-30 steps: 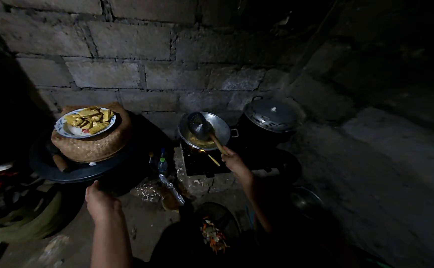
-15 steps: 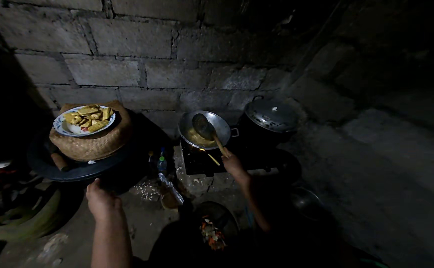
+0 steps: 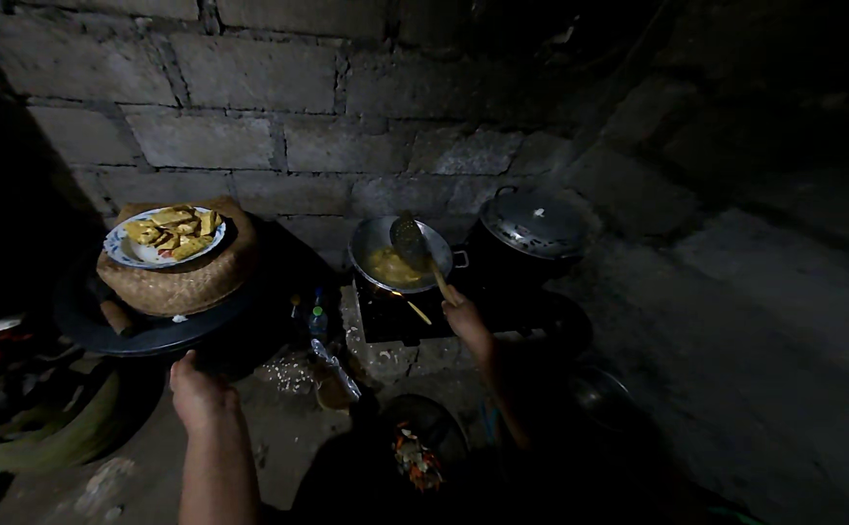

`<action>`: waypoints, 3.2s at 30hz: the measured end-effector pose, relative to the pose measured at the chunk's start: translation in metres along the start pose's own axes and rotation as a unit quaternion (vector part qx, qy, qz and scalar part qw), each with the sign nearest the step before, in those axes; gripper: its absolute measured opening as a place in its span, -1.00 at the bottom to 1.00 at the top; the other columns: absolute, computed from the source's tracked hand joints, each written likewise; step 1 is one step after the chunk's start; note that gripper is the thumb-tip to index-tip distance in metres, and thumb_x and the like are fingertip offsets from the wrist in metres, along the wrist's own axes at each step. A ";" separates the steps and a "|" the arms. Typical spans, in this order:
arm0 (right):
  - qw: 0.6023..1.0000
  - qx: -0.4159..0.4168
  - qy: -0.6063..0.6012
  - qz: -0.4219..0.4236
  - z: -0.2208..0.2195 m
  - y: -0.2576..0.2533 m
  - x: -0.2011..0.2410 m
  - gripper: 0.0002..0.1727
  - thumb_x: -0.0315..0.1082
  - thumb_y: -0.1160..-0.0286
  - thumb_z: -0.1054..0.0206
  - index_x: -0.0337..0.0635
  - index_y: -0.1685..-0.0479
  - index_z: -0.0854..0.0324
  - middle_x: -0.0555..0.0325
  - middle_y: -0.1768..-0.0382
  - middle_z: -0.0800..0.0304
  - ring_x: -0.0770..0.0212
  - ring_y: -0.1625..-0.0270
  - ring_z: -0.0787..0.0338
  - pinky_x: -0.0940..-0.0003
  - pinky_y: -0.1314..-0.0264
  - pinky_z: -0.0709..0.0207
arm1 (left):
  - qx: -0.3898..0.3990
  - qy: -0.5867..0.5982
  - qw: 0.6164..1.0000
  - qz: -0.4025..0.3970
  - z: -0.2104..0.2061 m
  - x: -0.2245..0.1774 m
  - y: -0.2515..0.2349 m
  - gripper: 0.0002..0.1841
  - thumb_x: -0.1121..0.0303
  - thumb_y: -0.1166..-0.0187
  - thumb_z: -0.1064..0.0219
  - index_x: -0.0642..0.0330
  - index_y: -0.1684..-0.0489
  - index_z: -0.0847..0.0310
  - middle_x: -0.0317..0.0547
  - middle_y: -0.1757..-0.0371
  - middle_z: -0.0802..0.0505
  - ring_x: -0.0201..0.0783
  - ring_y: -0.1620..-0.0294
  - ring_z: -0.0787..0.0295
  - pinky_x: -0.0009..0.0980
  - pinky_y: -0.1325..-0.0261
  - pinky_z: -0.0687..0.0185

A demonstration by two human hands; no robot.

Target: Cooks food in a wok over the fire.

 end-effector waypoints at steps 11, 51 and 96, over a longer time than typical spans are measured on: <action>0.996 -0.009 0.084 0.032 0.019 0.011 0.028 -0.38 -0.30 -0.85 -0.09 0.06 -0.89 -0.15 -0.18 -0.62 -0.52 -0.13 -0.62 -0.56 -0.12 -0.64 -0.38 | 0.012 0.014 1.000 -0.009 0.000 -0.002 -0.001 -0.70 0.27 -0.80 -0.01 0.18 -0.34 -0.41 -0.11 0.05 -0.65 -0.32 0.16 -0.63 -0.31 0.15 -0.62; 0.971 0.005 0.237 0.002 -0.033 -0.004 0.036 -0.39 -0.26 -0.88 0.04 0.10 -0.91 -0.09 -0.18 -0.53 -0.61 -0.15 -0.54 -0.65 -0.09 -0.59 -0.46 | 0.003 0.008 1.000 0.011 -0.004 0.004 -0.002 -0.60 0.25 -0.81 0.00 0.20 -0.52 -0.37 0.04 -0.27 -0.66 -0.18 -0.17 -0.63 -0.13 -0.12 -0.61; 0.980 -0.033 0.193 0.023 0.004 -0.004 0.019 -0.37 -0.26 -0.86 -0.01 0.15 -0.91 -0.10 -0.22 -0.48 -0.66 -0.22 -0.46 -0.70 -0.19 -0.52 -0.49 | 0.001 -0.005 1.000 0.010 -0.005 0.004 0.000 -0.63 0.23 -0.81 -0.02 0.19 -0.46 -0.39 -0.02 -0.11 -0.67 -0.25 0.03 -0.64 -0.23 0.06 -0.61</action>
Point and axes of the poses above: each hand's wrist, its own y-axis away from the middle knuckle, its own z-axis out of the back of the hand, x = y × z, the point moved 10 cm from there along -y, towards the middle knuckle
